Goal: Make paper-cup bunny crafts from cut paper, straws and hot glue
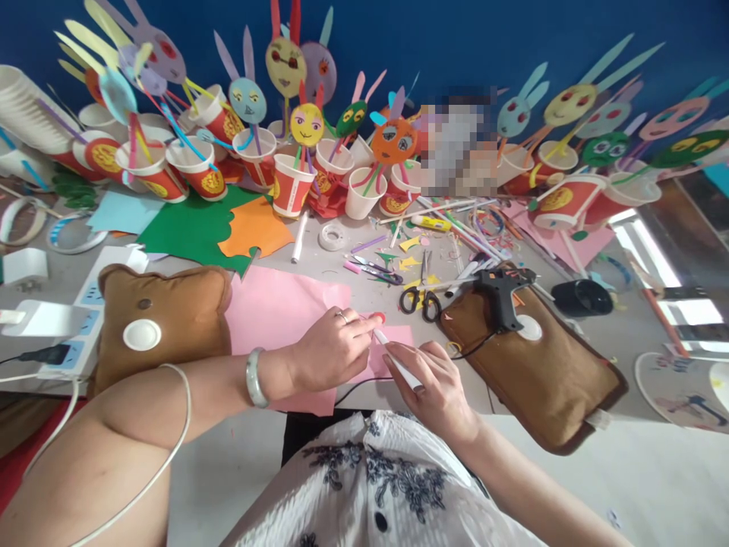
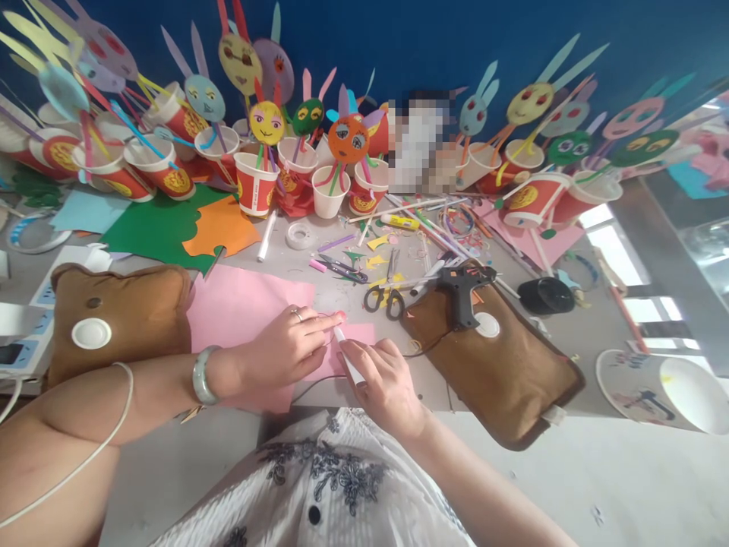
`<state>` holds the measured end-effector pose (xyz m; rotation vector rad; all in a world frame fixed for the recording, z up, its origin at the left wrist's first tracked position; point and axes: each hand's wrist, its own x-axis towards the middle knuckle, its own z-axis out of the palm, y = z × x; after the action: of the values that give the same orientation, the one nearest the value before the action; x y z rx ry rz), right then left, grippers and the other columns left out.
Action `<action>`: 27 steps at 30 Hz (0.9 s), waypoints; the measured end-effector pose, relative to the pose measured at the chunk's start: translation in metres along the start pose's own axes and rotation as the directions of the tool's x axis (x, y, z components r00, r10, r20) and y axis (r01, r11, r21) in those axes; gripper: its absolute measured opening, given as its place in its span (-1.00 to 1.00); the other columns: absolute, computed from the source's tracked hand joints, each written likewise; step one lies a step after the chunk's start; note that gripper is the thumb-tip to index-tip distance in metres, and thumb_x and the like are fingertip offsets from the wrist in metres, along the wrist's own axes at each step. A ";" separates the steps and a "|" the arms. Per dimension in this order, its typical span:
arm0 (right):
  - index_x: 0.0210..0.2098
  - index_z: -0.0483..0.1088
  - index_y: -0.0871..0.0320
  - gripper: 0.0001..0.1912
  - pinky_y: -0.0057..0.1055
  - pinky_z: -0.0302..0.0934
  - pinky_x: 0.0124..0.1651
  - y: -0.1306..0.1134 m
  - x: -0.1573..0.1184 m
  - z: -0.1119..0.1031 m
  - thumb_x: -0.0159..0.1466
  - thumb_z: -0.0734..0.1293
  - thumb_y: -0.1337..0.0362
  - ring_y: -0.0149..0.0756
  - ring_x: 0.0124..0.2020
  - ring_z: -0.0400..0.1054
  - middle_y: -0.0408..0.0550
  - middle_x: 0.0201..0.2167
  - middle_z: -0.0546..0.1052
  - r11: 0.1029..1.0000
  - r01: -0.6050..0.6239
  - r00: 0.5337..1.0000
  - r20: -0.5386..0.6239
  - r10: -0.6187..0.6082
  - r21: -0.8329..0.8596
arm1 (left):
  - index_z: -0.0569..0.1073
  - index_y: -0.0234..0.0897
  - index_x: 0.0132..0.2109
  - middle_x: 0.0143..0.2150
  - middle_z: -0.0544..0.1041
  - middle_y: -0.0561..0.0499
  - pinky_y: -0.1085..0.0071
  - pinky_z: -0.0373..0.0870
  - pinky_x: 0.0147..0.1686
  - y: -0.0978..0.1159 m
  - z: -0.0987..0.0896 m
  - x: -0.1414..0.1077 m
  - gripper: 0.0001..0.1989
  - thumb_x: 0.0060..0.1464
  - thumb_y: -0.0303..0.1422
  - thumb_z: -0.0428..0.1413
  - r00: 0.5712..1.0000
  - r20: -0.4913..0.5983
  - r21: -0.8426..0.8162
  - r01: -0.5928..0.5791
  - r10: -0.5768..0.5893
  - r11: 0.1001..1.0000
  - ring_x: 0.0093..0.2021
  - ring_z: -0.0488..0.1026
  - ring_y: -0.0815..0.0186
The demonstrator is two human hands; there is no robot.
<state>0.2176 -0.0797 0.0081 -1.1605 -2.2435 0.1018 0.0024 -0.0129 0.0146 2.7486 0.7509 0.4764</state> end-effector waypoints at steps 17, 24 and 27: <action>0.00 0.33 0.17 -0.73 -0.33 0.20 -0.31 0.006 -0.001 -0.008 0.33 0.30 0.49 -0.35 -0.45 0.48 -0.04 -0.31 0.65 1.000 0.004 1.000 0.028 -0.004 -0.009 | 0.57 -0.38 -0.09 0.27 0.47 -0.15 0.17 0.38 -0.13 0.001 -0.004 0.000 -0.73 0.31 -0.44 -0.04 1.000 0.026 0.010 -0.010 0.009 1.000 -0.04 0.50 0.13; -0.02 0.34 0.18 -0.75 -0.34 0.19 -0.34 0.006 0.001 -0.011 0.33 0.33 0.51 -0.37 -0.47 0.47 -0.07 -0.35 0.64 1.000 -0.003 1.000 0.007 0.004 -0.017 | 0.56 -0.41 -0.03 0.25 0.49 -0.14 0.18 0.39 -0.12 0.001 -0.002 0.000 -0.70 0.31 -0.45 -0.05 1.000 -0.005 0.012 -0.010 0.010 1.000 -0.06 0.50 0.15; -0.04 0.35 0.18 -0.76 -0.34 0.19 -0.35 0.007 0.002 -0.011 0.33 0.34 0.51 -0.37 -0.48 0.47 -0.07 -0.36 0.64 1.000 -0.008 1.000 0.001 0.008 -0.021 | 0.55 -0.41 -0.02 0.25 0.49 -0.16 0.18 0.39 -0.10 0.000 -0.001 0.000 -0.71 0.30 -0.46 -0.05 1.000 -0.008 0.001 -0.010 0.010 1.000 -0.05 0.49 0.14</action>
<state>0.2272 -0.0762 0.0156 -1.1806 -2.2456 0.0822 0.0022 -0.0131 0.0161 2.7545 0.7396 0.4893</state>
